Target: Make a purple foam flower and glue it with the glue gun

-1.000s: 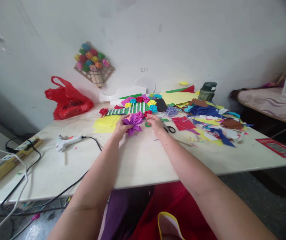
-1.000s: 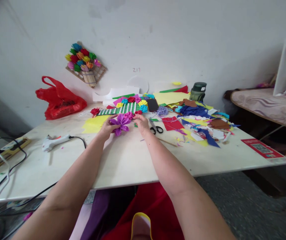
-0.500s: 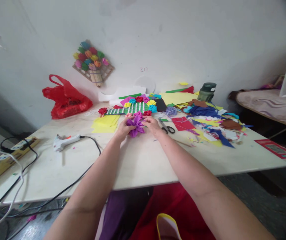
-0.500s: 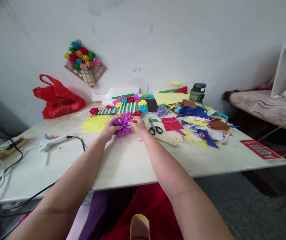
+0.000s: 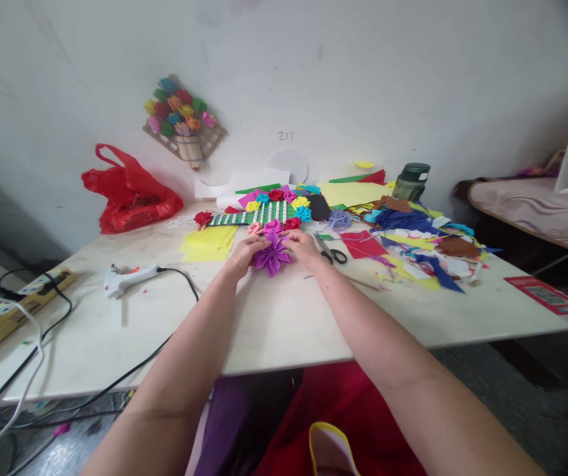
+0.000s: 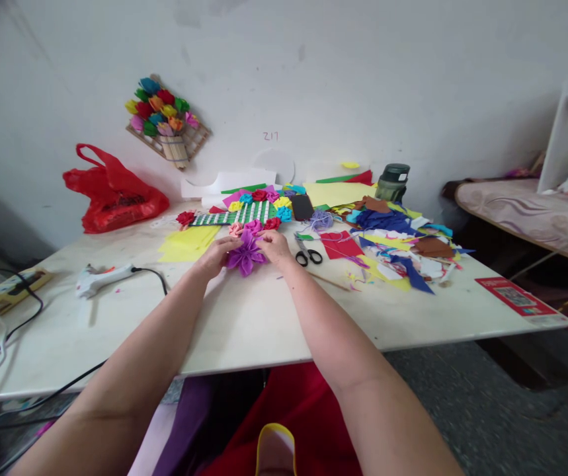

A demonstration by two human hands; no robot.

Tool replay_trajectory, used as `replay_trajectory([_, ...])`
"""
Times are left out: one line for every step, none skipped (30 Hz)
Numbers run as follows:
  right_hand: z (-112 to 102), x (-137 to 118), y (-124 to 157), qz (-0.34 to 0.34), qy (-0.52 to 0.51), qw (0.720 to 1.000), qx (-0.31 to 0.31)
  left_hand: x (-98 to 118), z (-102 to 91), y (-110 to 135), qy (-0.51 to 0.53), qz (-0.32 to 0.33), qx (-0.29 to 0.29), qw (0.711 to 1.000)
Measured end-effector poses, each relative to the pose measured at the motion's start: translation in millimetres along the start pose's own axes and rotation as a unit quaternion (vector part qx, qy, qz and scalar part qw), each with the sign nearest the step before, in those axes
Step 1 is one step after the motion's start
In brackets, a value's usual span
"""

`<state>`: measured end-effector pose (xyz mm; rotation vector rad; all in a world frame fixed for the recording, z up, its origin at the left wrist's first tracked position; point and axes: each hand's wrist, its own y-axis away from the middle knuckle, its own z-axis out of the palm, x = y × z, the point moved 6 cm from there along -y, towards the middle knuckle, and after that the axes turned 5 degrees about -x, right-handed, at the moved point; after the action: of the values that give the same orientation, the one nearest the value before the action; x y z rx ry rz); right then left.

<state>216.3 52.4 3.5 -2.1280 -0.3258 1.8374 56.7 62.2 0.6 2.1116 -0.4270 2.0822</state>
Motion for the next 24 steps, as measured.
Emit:
replay_trajectory([1,1,0,0.006,-0.007,1.000,-0.001,-1,1.8,1,0.000,-0.009,-0.010,1.000])
replay_trajectory([1,1,0,0.012,-0.014,1.000,-0.003,-2,3.6,2,-0.002,-0.020,-0.020,1.000])
replay_trajectory([2,2,1,0.017,-0.020,1.000,-0.006,-3,5.1,2,-0.004,-0.032,-0.027,0.999])
replay_trajectory([3,3,1,0.022,-0.025,0.999,-0.008,-4,5.1,3,-0.009,-0.038,-0.024,0.999])
replay_trajectory([3,3,1,0.025,-0.028,0.999,-0.012,-4,5.2,3,-0.012,-0.041,-0.021,0.999])
replay_trajectory([4,4,1,0.027,-0.029,0.999,-0.015,-5,5.5,3,-0.011,-0.042,-0.019,0.999])
replay_trajectory([4,4,1,0.028,-0.029,0.999,-0.019,-5,5.9,3,-0.008,-0.040,-0.019,0.999])
replay_trajectory([4,4,1,0.027,-0.027,0.999,-0.020,-4,6.3,3,-0.004,-0.037,-0.019,0.999])
replay_trajectory([4,4,1,0.026,-0.024,0.999,-0.020,-4,6.6,3,-0.003,-0.035,-0.019,0.999])
replay_trajectory([4,4,1,0.025,-0.022,0.999,-0.020,-5,6.7,3,-0.004,-0.034,-0.017,0.999])
replay_trajectory([5,4,2,0.023,-0.021,0.999,-0.020,-5,6.4,3,-0.008,-0.034,-0.014,0.999])
replay_trajectory([5,3,2,0.023,-0.021,0.999,-0.020,-6,5.8,2,-0.013,-0.034,-0.010,0.999])
replay_trajectory([5,3,2,0.024,-0.023,0.999,-0.020,-6,5.1,2,-0.018,-0.034,-0.006,0.999])
replay_trajectory([5,3,2,0.025,-0.026,0.999,-0.021,-7,4.4,2,-0.021,-0.033,-0.002,0.999])
replay_trajectory([6,4,2,0.027,-0.031,0.999,-0.021,-7,3.7,1,-0.022,-0.031,0.001,0.999])
replay_trajectory([6,4,2,0.030,-0.036,0.999,-0.020,-7,3.4,1,-0.020,-0.028,0.002,0.999])
replay_trajectory([6,5,2,0.033,-0.040,0.998,-0.018,-7,3.5,1,-0.015,-0.026,-0.001,1.000])
replay_trajectory([6,6,1,0.037,-0.043,0.998,-0.015,-7,4.1,1,-0.008,-0.025,-0.007,1.000])
replay_trajectory([6,8,1,0.041,-0.044,0.998,-0.014,-7,4.9,2,-0.001,-0.025,-0.014,1.000])
replay_trajectory([5,9,1,0.045,-0.044,0.998,-0.012,-7,5.8,2,0.007,-0.024,-0.021,0.999])
replay_trajectory([5,10,0,0.047,-0.042,0.998,-0.010,-7,6.5,2,0.014,-0.024,-0.027,0.999])
replay_trajectory([5,11,0,0.049,-0.040,0.998,-0.009,-8,6.9,2,0.020,-0.022,-0.031,0.999])
replay_trajectory([5,11,1,0.051,-0.037,0.998,-0.009,-8,6.9,1,0.024,-0.021,-0.032,0.999])
replay_trajectory([6,11,1,0.053,-0.037,0.998,-0.011,-8,6.5,1,0.027,-0.019,-0.029,0.999])
